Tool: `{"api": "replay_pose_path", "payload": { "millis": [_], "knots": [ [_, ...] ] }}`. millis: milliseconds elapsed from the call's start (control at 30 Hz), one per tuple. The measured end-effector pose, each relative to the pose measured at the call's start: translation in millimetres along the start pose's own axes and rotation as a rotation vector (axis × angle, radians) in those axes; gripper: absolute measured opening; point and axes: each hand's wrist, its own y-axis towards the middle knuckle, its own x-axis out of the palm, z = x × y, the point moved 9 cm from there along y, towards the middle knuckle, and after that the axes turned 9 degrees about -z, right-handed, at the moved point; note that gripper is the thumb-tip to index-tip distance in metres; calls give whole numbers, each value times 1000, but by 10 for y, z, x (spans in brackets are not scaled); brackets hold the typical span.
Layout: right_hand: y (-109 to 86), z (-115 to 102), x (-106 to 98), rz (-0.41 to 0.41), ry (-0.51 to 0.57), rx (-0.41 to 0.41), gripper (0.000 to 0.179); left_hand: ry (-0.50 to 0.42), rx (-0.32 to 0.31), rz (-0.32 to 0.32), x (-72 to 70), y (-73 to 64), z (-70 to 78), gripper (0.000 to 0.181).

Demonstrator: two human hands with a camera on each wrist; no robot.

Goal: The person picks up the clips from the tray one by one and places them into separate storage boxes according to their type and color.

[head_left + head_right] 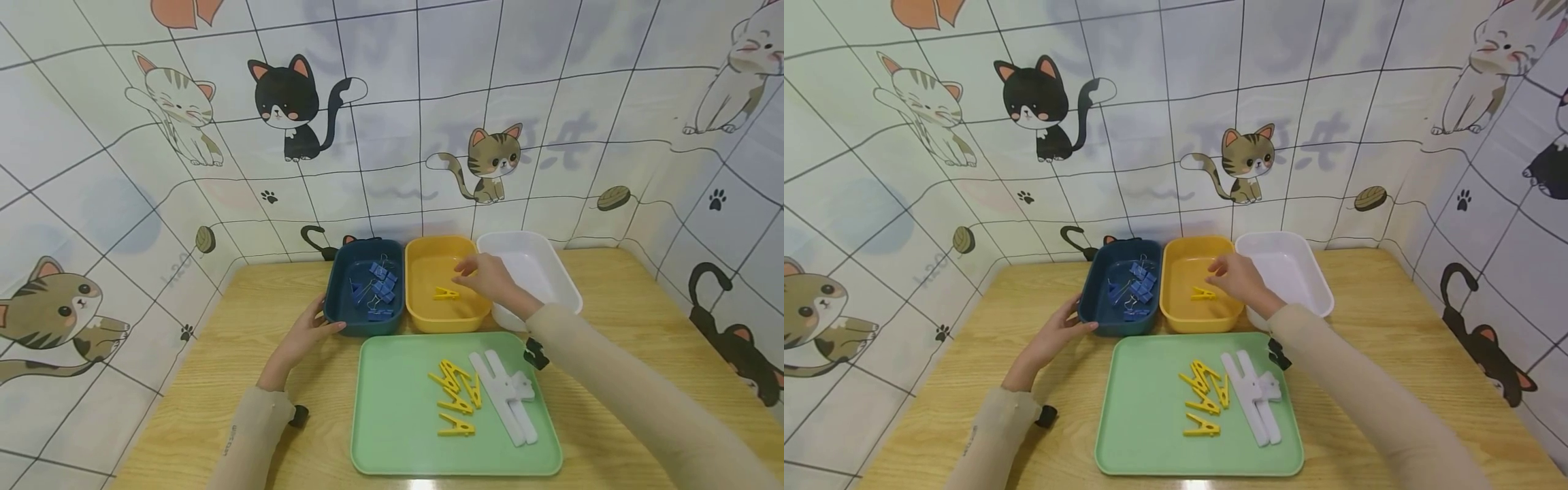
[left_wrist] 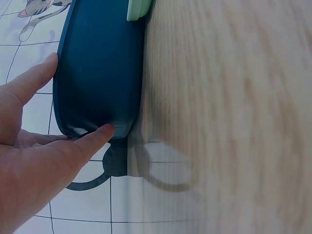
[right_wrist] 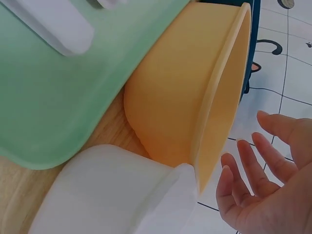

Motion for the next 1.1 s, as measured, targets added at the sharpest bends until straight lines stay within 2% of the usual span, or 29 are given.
{"api": "replay_pose_path", "payload": {
  "millis": [200,400,567,767,1100],
  "knots": [
    [-145,-5,1,16,33,-13,28,-8,6,3,-6,4,-2,89],
    [-324,-24,12,52,59,-59,25,-9,5,0,2,7,-8,89],
    [-456,-45,63,39,83,-61,25,-10,8,-1,6,5,-7,88],
    [-554,-77,119,36,63,-74,24,-6,-1,6,3,-4,-5,88],
    [-762,-41,239,13,71,-106,22,-20,13,1,-1,-1,2,91]
  ]
}}
